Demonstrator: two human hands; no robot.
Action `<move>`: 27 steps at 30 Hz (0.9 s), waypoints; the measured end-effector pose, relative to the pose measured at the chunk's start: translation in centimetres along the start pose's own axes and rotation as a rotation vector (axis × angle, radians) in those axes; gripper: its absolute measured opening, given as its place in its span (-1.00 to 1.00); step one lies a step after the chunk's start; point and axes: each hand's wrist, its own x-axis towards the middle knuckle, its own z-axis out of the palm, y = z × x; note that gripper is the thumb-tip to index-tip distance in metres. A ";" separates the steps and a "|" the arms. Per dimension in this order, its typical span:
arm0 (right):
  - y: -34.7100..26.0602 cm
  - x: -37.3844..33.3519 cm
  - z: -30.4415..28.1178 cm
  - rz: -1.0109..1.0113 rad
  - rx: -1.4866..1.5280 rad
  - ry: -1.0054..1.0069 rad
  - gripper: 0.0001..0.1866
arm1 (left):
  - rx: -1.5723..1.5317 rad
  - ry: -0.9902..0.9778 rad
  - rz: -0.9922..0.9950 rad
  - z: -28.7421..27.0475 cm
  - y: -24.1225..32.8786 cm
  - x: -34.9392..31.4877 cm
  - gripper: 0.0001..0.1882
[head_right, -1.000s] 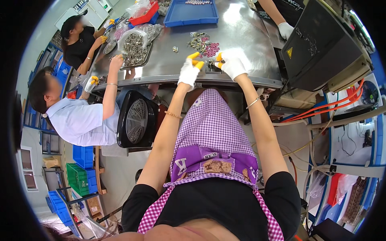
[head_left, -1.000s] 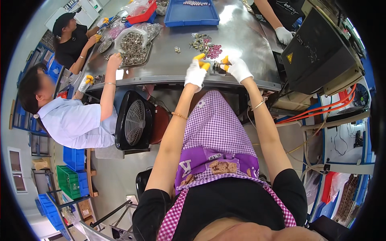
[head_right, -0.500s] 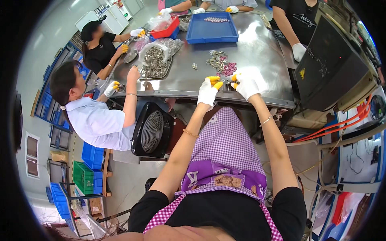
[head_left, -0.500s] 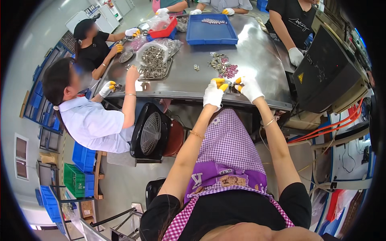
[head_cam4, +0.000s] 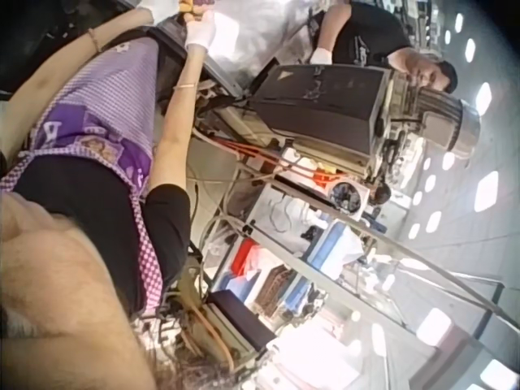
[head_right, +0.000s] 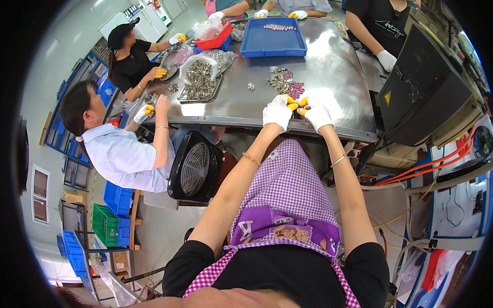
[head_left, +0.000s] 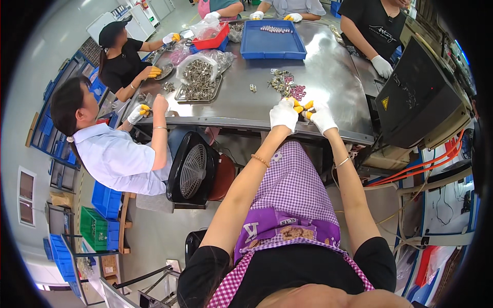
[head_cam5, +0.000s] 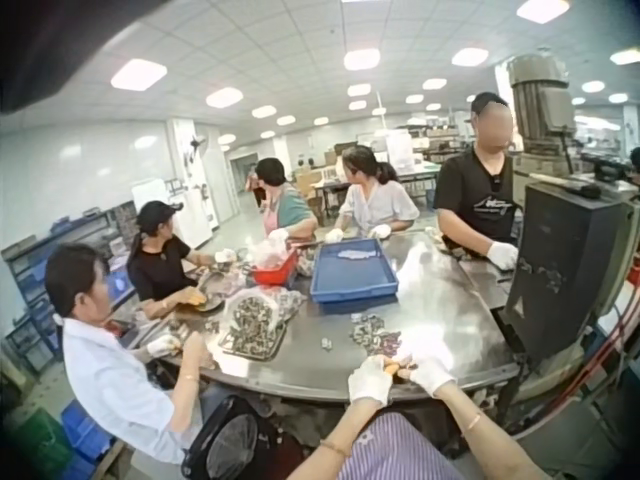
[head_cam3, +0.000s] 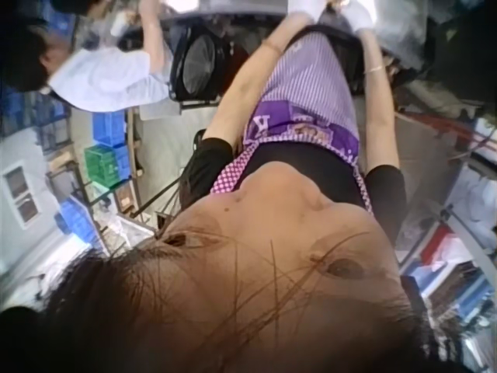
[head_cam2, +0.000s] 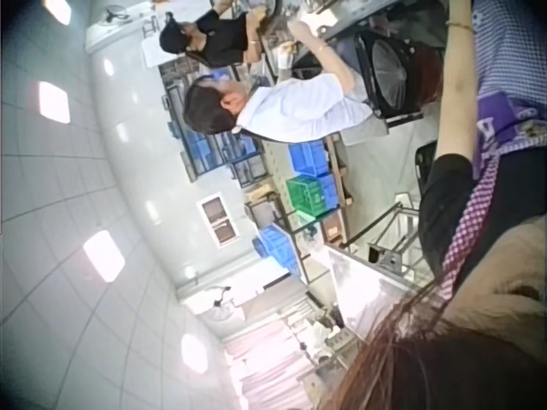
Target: The person assembles metal components onto fixture blocks on a table by hand, adjusts an iron underneath the table, and continues assembling hardware parts onto the fixtures.
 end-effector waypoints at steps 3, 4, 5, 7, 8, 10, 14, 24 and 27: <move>1.0 0.0 0.5 -0.212 -0.088 0.124 -0.72 | -0.015 0.177 0.101 0.8 -0.4 -0.6 -0.80; 1.4 -0.1 0.6 -0.282 -0.117 0.166 -0.72 | -0.020 0.234 0.135 1.1 -0.5 -0.7 -0.81; 1.3 -0.3 0.7 -0.281 -0.116 0.162 -0.72 | -0.019 0.234 0.132 1.2 -0.7 -0.6 -0.81; 1.2 -1.1 1.1 -0.396 -0.178 0.226 -0.71 | -0.038 0.195 0.112 1.2 -1.2 -0.2 -0.81; 1.0 -1.5 1.3 -0.454 -0.208 0.258 -0.71 | -0.048 0.177 0.102 1.3 -1.5 -0.1 -0.81; 0.9 -1.6 1.6 -0.508 -0.239 0.293 -0.71 | -0.057 0.154 0.095 1.1 -1.5 0.1 -0.81; 0.7 -1.0 1.7 -0.101 0.077 0.166 -0.68 | 0.047 0.103 0.112 0.4 -0.8 0.1 -0.78; -1.9 -3.3 -1.1 -0.485 -0.661 0.218 -0.65 | 0.184 0.286 0.170 -2.2 -0.2 -2.0 -0.65; -0.3 -3.9 -3.5 -0.407 -0.704 0.237 -0.61 | 0.204 0.101 0.183 -9.8 2.3 -5.0 -0.59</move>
